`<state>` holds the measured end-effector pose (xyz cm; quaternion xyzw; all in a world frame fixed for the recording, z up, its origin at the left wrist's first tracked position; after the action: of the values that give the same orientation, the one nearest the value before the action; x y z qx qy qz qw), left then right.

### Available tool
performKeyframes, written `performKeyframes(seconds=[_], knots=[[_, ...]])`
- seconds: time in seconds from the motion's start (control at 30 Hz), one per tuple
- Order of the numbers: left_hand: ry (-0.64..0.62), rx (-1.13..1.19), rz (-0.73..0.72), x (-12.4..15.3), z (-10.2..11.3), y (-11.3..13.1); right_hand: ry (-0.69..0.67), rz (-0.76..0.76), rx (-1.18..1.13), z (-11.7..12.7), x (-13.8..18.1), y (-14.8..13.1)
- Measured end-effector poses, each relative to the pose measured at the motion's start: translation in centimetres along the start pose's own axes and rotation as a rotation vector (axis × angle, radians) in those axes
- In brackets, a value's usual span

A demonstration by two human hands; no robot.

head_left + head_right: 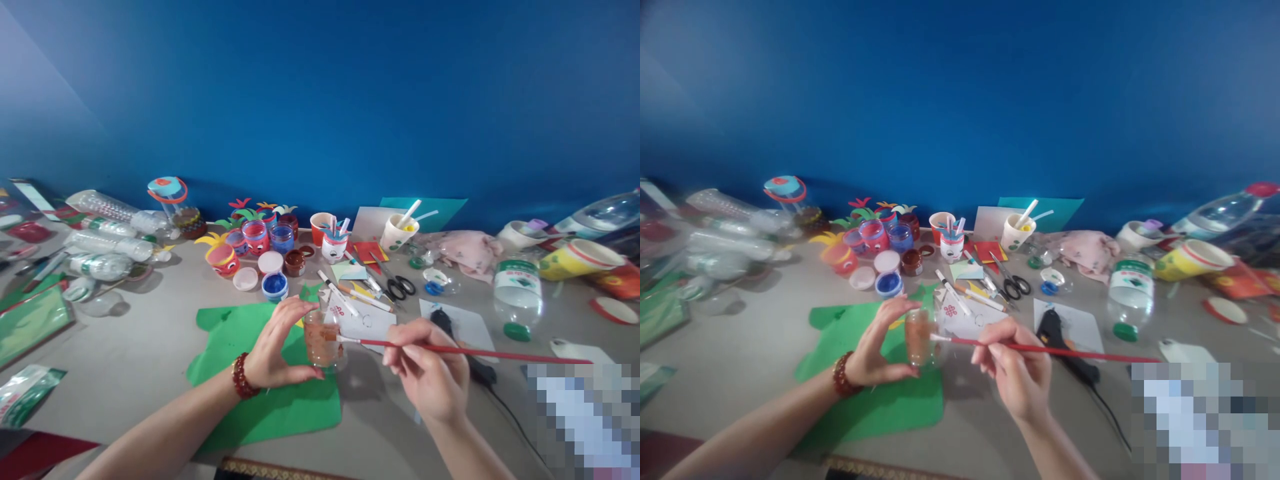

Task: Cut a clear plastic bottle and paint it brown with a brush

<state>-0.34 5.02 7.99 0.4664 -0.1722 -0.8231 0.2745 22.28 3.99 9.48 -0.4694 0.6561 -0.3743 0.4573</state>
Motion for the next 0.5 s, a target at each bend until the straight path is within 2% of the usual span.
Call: performKeyframes(seconds=[0.13, 0.3, 0.4, 0.5], knots=[[0.013, -0.006, -0.004, -0.1, 0.2, 0.2, 0.016, -0.022, 0.022, 0.0, 0.0, 0.4], [0.019, -0.015, 0.023, -0.1, 0.5, 0.0, 0.092, 0.076, 0.012, 1.7, -0.9, -0.4], [0.018, -0.019, 0.021, -0.1, 0.5, 0.0, 0.056, 0.076, 0.012, 1.3, -0.7, -0.3], [0.018, -0.018, 0.003, -0.2, 0.5, 0.2, -0.002, 0.0, 0.032, 0.2, 0.0, 0.6]])
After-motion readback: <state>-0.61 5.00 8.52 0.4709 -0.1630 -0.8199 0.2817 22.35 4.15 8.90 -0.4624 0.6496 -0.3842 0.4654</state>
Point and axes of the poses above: each hand's wrist, its own x-axis away from the middle knuckle, its own z-axis out of the back of the hand, y = z × x, the point moved 8 cm from there along -x, towards the middle knuckle, and after that the axes turned 2 degrees about z, right-handed, at the moved point
